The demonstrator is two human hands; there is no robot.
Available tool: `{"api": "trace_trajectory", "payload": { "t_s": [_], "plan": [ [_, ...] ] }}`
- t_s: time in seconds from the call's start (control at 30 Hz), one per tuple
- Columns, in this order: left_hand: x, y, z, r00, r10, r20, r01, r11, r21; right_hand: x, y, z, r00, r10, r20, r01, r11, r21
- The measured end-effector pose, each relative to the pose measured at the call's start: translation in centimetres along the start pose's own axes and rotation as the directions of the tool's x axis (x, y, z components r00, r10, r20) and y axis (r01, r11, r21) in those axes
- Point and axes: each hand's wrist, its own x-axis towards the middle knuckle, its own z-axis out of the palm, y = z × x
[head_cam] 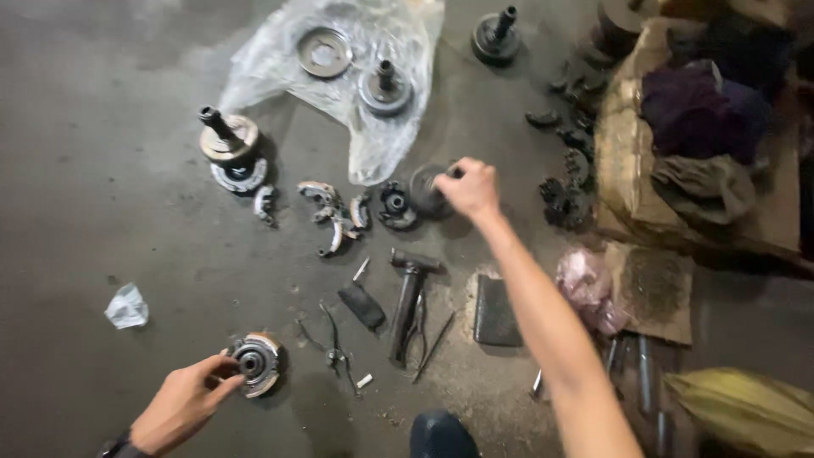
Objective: The person is assembling or repairing mechanical clutch components on a workshop floor.
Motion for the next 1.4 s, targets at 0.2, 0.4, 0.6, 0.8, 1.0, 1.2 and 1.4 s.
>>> {"api": "trace_trajectory", "payload": {
  "t_s": [0.2,0.4,0.6,0.8,1.0,1.2,1.4],
  "plan": [
    [0.6,1.3,-1.3,0.996,0.04,-0.075,-0.043,0.999,-0.032,3.2,4.3,-8.9,0.993,0.016,-0.116,-0.035,0.987,-0.158],
    [1.6,4.1,-1.7,0.995,0.094,-0.026,-0.094,0.995,-0.014,-0.1,4.5,-6.1,1.0,-0.006,-0.01,0.004,0.987,-0.161],
    [-1.6,2.7,-4.2,0.98,0.155,-0.127,-0.112,0.95,0.292,-3.6,2.9,2.8,0.976,-0.097,0.197,0.123,0.984,-0.129],
    [-7.3,-1.6,-7.9,0.947,-0.006,-0.321,0.041,0.994,0.101,-3.1,2.3,2.5,0.902,-0.23,0.364,0.34,0.9,-0.272],
    [-8.9,-9.0,-3.8,0.932,-0.158,-0.325,0.203,0.973,0.11,1.2,4.7,0.8,0.892,-0.398,0.215,0.432,0.89,-0.145],
    [-3.0,-11.7,-0.7,0.973,-0.16,-0.165,0.216,0.883,0.417,-1.4,-7.0,1.7,0.895,-0.386,0.224,0.383,0.922,0.059],
    [5.9,-13.4,-0.9,0.98,-0.172,-0.099,0.198,0.795,0.574,-6.2,-16.5,4.0,0.875,-0.287,0.39,0.267,0.958,0.107]
  ]
}}
